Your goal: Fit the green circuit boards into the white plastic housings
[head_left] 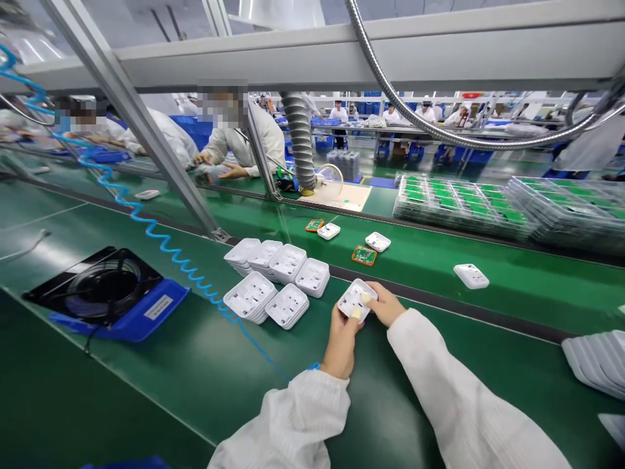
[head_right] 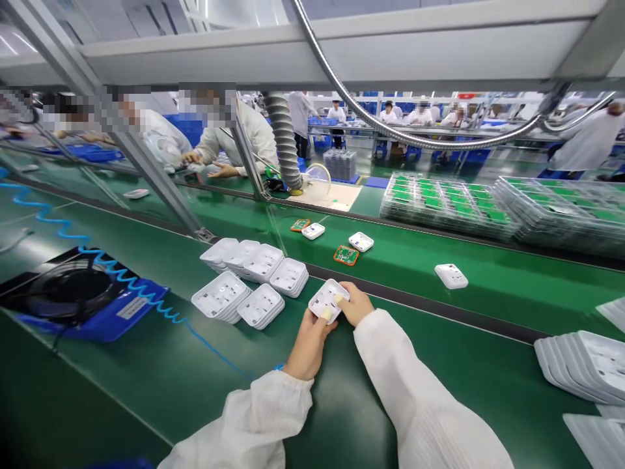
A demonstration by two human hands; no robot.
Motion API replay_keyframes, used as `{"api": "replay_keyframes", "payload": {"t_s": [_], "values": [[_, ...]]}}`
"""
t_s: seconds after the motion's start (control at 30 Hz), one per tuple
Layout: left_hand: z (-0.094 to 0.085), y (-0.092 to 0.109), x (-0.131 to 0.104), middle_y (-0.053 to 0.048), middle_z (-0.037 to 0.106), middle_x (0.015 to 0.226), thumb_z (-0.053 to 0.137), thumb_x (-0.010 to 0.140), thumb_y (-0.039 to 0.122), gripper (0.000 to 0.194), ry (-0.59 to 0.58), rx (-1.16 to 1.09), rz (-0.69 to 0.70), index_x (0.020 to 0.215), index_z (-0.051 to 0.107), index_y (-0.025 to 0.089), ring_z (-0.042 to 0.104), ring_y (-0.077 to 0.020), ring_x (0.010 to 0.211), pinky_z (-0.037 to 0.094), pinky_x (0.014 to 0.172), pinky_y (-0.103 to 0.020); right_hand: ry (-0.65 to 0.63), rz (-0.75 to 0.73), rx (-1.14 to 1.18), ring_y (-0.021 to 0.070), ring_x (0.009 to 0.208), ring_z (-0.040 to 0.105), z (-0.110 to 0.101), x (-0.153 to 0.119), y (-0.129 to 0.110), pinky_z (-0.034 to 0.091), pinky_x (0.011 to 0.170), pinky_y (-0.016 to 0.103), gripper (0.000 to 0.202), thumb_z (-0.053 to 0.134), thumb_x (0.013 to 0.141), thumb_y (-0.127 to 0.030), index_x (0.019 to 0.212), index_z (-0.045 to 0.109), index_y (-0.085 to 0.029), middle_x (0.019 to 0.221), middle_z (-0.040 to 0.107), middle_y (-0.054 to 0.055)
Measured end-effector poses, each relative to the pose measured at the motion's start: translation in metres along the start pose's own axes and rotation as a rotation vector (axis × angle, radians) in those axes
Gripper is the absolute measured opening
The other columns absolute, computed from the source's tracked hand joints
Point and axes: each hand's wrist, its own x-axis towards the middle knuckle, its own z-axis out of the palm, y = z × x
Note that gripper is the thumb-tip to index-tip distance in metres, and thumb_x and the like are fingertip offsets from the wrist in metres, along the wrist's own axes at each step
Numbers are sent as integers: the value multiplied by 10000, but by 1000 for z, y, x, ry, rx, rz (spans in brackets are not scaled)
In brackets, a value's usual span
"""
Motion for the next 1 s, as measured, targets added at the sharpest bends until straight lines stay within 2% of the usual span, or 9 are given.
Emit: {"api": "replay_keyframes", "payload": {"t_s": [0.13,0.27,0.43,0.5,0.6,0.7,0.77,0.9,1.0], "values": [[-12,18,0,-93,460,1322,436,863,325,349,97,-40,-29,1198,407,233,515,-162,1135,475,855,-290,-99,93,-68,135,816,614,15,43,-17,504,672,247,283,437,861,-241,1137,487,-209,972,638,21],[-23,23,3,-104,494,1237,481,829,295,330,137,-109,-140,1144,437,206,558,-147,978,499,781,-291,-60,70,-202,164,852,591,23,63,-28,469,763,294,232,503,827,-218,1053,548,-192,954,633,39],[-26,26,7,-75,489,1076,499,792,215,339,187,-175,-185,1119,411,198,535,-136,903,499,721,-273,10,23,-339,215,968,550,21,61,-30,411,873,356,292,529,815,-288,1077,550,-160,1048,592,92],[-26,27,6,-60,473,1022,498,788,216,305,216,-157,-188,1080,418,191,523,-134,890,489,696,-257,105,-52,-422,227,1042,521,4,57,-22,395,908,361,378,525,813,-325,1149,516,-151,1133,559,113],[-22,25,-2,-35,446,943,491,793,245,225,228,-70,-192,1002,431,188,497,-124,831,454,637,-228,363,-120,-643,277,1152,441,-50,53,6,332,978,411,457,515,799,-343,1194,488,-114,1209,514,158],[-15,20,-14,-9,435,883,486,800,253,203,141,57,-170,990,436,200,464,-105,755,420,622,-217,592,139,-850,322,1173,405,-116,45,48,307,978,440,568,536,767,-371,1231,450,-56,1221,479,208],[-9,16,-22,1,434,860,479,807,240,212,42,124,-144,1013,438,212,451,-99,729,417,637,-220,697,339,-910,360,1173,385,-149,39,77,326,940,470,662,556,748,-450,1277,412,-79,1274,423,215],[-2,12,-30,-13,452,908,457,812,193,231,-94,254,-77,1042,447,216,469,-110,802,433,726,-242,660,570,-881,373,1101,443,-176,31,112,371,868,455,641,557,740,-450,1261,431,-99,1224,465,213],[-1,11,-31,-41,483,981,446,817,180,252,-136,423,-33,1068,456,205,492,-126,842,447,779,-280,569,453,-791,330,1055,500,-171,27,107,390,863,410,604,539,750,-426,1246,454,-91,1165,524,192]]}}
